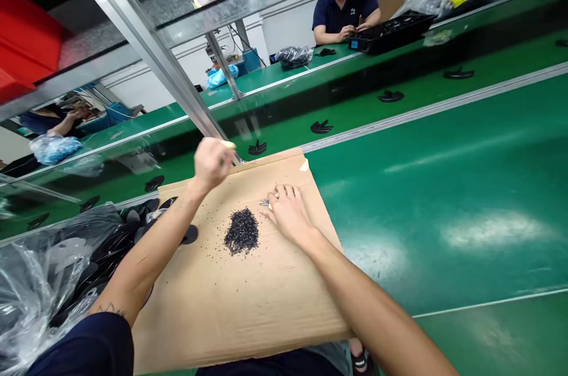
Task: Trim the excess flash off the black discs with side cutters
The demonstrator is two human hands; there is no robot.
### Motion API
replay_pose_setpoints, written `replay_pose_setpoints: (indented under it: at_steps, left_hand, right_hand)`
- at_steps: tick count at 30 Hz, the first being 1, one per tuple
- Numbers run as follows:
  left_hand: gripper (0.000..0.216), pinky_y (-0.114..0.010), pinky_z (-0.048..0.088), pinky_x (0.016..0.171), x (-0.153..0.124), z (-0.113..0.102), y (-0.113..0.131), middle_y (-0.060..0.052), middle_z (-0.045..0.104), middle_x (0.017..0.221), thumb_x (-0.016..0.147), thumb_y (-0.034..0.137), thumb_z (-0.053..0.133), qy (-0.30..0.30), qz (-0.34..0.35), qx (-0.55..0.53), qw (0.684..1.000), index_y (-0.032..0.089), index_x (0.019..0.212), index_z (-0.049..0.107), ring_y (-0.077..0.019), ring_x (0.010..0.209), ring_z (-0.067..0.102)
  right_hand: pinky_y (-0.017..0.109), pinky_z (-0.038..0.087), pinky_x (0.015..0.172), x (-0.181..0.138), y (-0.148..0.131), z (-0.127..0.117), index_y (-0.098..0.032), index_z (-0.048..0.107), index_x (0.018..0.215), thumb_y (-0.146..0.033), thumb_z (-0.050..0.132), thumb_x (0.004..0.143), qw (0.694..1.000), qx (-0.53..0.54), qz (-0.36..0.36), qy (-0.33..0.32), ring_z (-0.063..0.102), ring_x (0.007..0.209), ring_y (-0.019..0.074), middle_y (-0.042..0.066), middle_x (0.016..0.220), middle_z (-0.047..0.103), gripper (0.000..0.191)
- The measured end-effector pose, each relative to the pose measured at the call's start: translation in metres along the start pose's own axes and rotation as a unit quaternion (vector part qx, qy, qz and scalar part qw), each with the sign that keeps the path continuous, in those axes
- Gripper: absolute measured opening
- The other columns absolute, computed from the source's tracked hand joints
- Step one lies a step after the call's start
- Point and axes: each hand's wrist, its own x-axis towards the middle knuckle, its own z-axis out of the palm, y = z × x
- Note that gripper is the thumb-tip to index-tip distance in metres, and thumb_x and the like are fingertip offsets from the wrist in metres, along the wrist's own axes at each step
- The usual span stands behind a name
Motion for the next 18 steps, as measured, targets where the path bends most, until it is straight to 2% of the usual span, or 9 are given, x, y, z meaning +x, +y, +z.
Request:
replay_pose_setpoints:
  at_steps: [1, 3, 5, 8, 11, 14, 18]
  left_hand:
    - [0.026, -0.041, 0.047, 0.102, 0.004, 0.008, 0.016, -0.012, 0.066, 0.114, 0.103, 0.036, 0.045, -0.082, 0.028, -0.005, 0.996, 0.019, 0.108, 0.064, -0.0252, 0.112, 0.059]
    - [0.029, -0.038, 0.045, 0.108, 0.018, 0.027, 0.040, -0.010, 0.063, 0.131, 0.106, 0.032, 0.041, -0.221, -0.018, 0.001, 0.975, 0.022, 0.124, 0.061, -0.0228, 0.123, 0.056]
    - [0.031, -0.037, 0.045, 0.110, 0.035, 0.048, 0.052, -0.012, 0.061, 0.136, 0.105, 0.028, 0.041, -0.262, -0.074, 0.012, 0.962, 0.020, 0.130, 0.059, -0.0234, 0.128, 0.056]
    - [0.032, -0.046, 0.051, 0.106, 0.056, 0.074, 0.054, -0.014, 0.063, 0.131, 0.103, 0.032, 0.051, -0.276, -0.162, 0.037, 0.947, 0.015, 0.129, 0.060, -0.0264, 0.123, 0.061]
    - [0.039, -0.047, 0.057, 0.098, 0.066, 0.090, 0.051, -0.011, 0.063, 0.130, 0.098, 0.038, 0.063, -0.280, -0.228, 0.053, 0.931, 0.015, 0.129, 0.060, -0.0244, 0.115, 0.065]
    - [0.039, -0.047, 0.058, 0.097, 0.065, 0.096, 0.049, -0.011, 0.062, 0.131, 0.098, 0.037, 0.064, -0.269, -0.249, 0.045, 0.929, 0.016, 0.130, 0.060, -0.0244, 0.115, 0.065]
    - [0.038, -0.046, 0.058, 0.096, 0.061, 0.092, 0.045, -0.011, 0.063, 0.130, 0.098, 0.037, 0.064, -0.249, -0.253, -0.007, 0.935, 0.016, 0.129, 0.060, -0.0238, 0.114, 0.065]
  right_hand:
    - [0.044, 0.042, 0.098, 0.000, 0.000, 0.000, -0.017, 0.070, 0.112, -0.040, 0.064, 0.096, 1.000, -0.002, 0.002, -0.002, 0.055, 0.115, 0.0327, 0.017, 0.121, 0.065, 0.029]
    - [0.043, 0.042, 0.098, 0.001, -0.001, -0.001, -0.017, 0.070, 0.113, -0.040, 0.064, 0.096, 1.000, 0.001, 0.003, -0.007, 0.055, 0.113, 0.0320, 0.017, 0.121, 0.065, 0.030]
    - [0.043, 0.041, 0.097, 0.000, -0.001, -0.003, -0.017, 0.070, 0.114, -0.040, 0.062, 0.097, 1.000, 0.011, 0.003, -0.015, 0.055, 0.113, 0.0312, 0.017, 0.120, 0.064, 0.029]
    - [0.042, 0.041, 0.098, -0.002, -0.002, -0.007, -0.017, 0.070, 0.114, -0.041, 0.061, 0.098, 1.000, 0.016, 0.006, -0.024, 0.055, 0.113, 0.0302, 0.017, 0.122, 0.063, 0.030]
    - [0.041, 0.042, 0.097, -0.005, -0.003, -0.012, -0.017, 0.070, 0.113, -0.043, 0.061, 0.098, 1.000, 0.002, 0.009, -0.027, 0.056, 0.112, 0.0287, 0.016, 0.121, 0.064, 0.031]
    - [0.038, 0.042, 0.095, -0.007, -0.004, -0.015, -0.017, 0.070, 0.110, -0.045, 0.060, 0.098, 0.999, -0.005, 0.009, -0.030, 0.058, 0.111, 0.0276, 0.015, 0.119, 0.064, 0.031]
    - [0.039, 0.043, 0.096, -0.008, -0.005, -0.017, -0.017, 0.070, 0.109, -0.046, 0.061, 0.097, 1.000, 0.000, 0.001, -0.029, 0.058, 0.113, 0.0286, 0.016, 0.119, 0.064, 0.032]
